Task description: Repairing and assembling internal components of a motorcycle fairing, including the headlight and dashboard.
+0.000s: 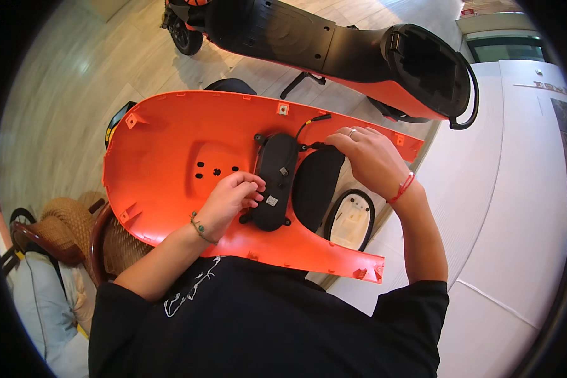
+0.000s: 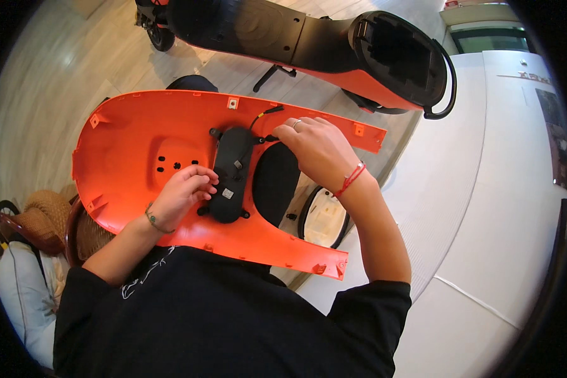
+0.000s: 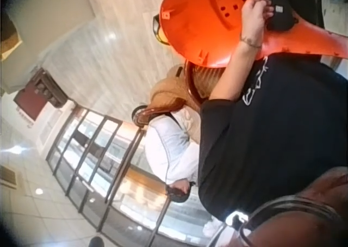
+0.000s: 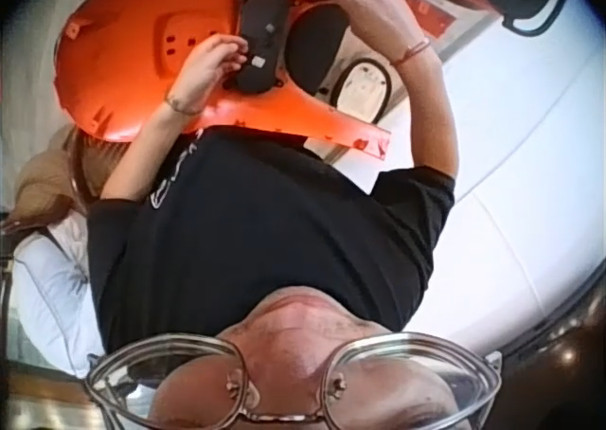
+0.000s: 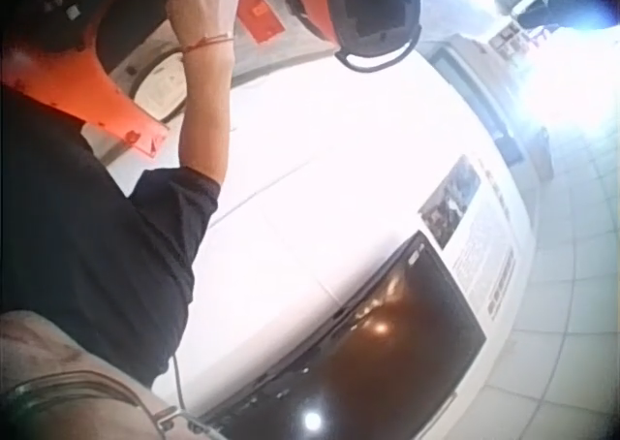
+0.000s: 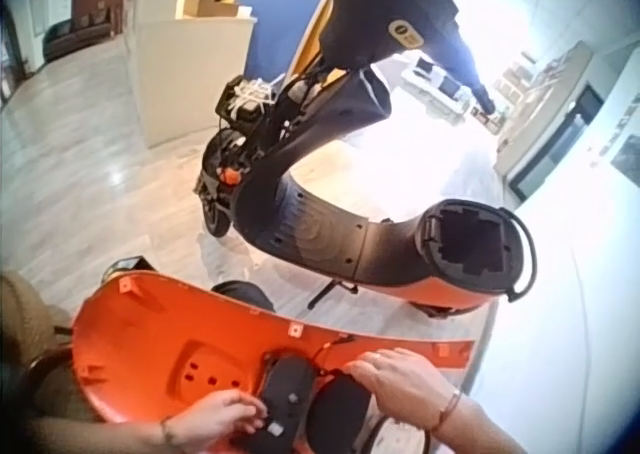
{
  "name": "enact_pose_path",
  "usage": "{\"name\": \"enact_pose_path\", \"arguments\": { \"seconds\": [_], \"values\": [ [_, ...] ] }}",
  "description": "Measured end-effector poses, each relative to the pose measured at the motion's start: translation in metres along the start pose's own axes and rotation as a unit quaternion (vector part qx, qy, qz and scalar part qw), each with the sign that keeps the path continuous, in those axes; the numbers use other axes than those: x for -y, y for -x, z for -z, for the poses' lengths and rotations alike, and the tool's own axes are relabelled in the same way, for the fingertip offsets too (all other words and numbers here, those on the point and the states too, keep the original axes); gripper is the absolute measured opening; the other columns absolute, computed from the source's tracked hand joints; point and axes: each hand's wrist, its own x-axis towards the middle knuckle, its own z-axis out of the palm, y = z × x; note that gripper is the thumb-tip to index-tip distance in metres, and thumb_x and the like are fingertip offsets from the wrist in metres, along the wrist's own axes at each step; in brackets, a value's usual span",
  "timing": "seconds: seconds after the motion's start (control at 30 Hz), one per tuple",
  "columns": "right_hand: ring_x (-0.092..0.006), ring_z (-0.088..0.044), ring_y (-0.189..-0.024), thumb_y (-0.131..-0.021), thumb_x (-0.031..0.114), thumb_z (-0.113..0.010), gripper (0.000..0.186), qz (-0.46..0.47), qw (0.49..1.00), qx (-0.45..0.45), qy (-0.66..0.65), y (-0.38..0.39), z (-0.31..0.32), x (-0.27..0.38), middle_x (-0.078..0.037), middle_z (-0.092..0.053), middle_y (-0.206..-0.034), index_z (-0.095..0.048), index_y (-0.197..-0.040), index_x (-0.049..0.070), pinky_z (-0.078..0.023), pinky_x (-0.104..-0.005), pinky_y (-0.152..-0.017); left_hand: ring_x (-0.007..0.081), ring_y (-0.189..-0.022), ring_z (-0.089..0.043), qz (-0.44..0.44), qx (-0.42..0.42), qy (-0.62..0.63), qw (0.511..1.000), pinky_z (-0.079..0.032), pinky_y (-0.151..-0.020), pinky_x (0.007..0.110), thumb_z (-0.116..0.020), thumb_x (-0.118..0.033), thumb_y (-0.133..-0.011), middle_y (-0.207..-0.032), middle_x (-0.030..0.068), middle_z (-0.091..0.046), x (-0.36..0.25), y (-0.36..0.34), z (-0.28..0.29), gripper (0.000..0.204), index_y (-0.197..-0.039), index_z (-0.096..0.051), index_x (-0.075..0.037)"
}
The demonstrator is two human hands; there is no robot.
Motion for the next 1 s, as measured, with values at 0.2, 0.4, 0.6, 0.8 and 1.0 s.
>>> {"name": "enact_pose_path", "arguments": {
  "seconds": [0.2, 0.4, 0.6, 0.8, 1.0],
  "values": [
    [-0.0328, -0.065, -0.085, -0.083, 0.0, -0.053, 0.023, -0.086, 0.993, -0.071, 0.048, -0.004, -0.007, 0.014, -0.015, -0.064, -0.095, -0.058, -0.105, 0.002, -0.052, -0.0412, -0.07, 0.0128, -0.089, -0.059, -0.011, -0.009, 0.019, 1.0, -0.049, -0.08, 0.027, -0.051, -0.011, -0.096, -0.1, 0.005, -0.061, 0.003, -0.001, 0.007, 0.016, -0.108, -0.058, -0.002],
    [-0.036, -0.063, -0.078, -0.088, 0.016, -0.058, 0.018, -0.195, 0.973, -0.124, 0.004, -0.009, -0.017, 0.035, -0.019, -0.06, -0.088, -0.052, -0.088, -0.001, -0.052, -0.0424, -0.064, 0.0127, -0.089, -0.059, -0.001, -0.016, 0.015, 1.0, -0.049, -0.08, 0.027, -0.05, -0.01, -0.096, -0.1, 0.0048, -0.061, 0.0, 0.001, 0.004, 0.016, -0.107, -0.058, -0.002],
    [-0.0363, -0.06, -0.073, -0.092, 0.018, -0.06, 0.021, -0.185, 0.955, -0.226, -0.053, -0.015, -0.042, 0.038, -0.017, -0.056, -0.083, -0.05, -0.085, 0.0, -0.049, -0.0436, -0.061, 0.0122, -0.087, -0.059, -0.007, -0.004, 0.028, 1.0, -0.049, -0.08, 0.027, -0.05, -0.009, -0.095, -0.098, 0.0041, -0.06, -0.001, 0.0, 0.002, 0.015, -0.106, -0.058, -0.002],
    [-0.036, -0.057, -0.072, -0.088, 0.005, -0.06, 0.01, -0.153, 0.919, -0.328, -0.157, -0.013, -0.061, 0.042, -0.015, -0.054, -0.087, -0.05, -0.09, 0.002, -0.047, -0.042, -0.061, 0.0106, -0.079, -0.058, -0.012, 0.005, 0.007, 1.0, -0.048, -0.071, 0.025, -0.05, -0.01, -0.096, -0.089, 0.0023, -0.06, 0.0, -0.002, 0.007, 0.015, -0.102, -0.062, -0.003],
    [-0.0341, -0.055, -0.08, -0.075, -0.008, -0.054, 0.018, -0.033, 0.904, -0.352, -0.242, -0.027, -0.063, 0.045, -0.015, -0.053, -0.093, -0.048, -0.09, 0.002, -0.046, -0.0397, -0.068, 0.0047, -0.065, -0.052, 0.027, 0.027, -0.017, 0.999, -0.042, -0.059, 0.019, -0.052, -0.013, -0.095, -0.076, -0.0038, -0.058, -0.012, 0.004, 0.004, 0.016, -0.095, -0.066, -0.005]
  ]
}}
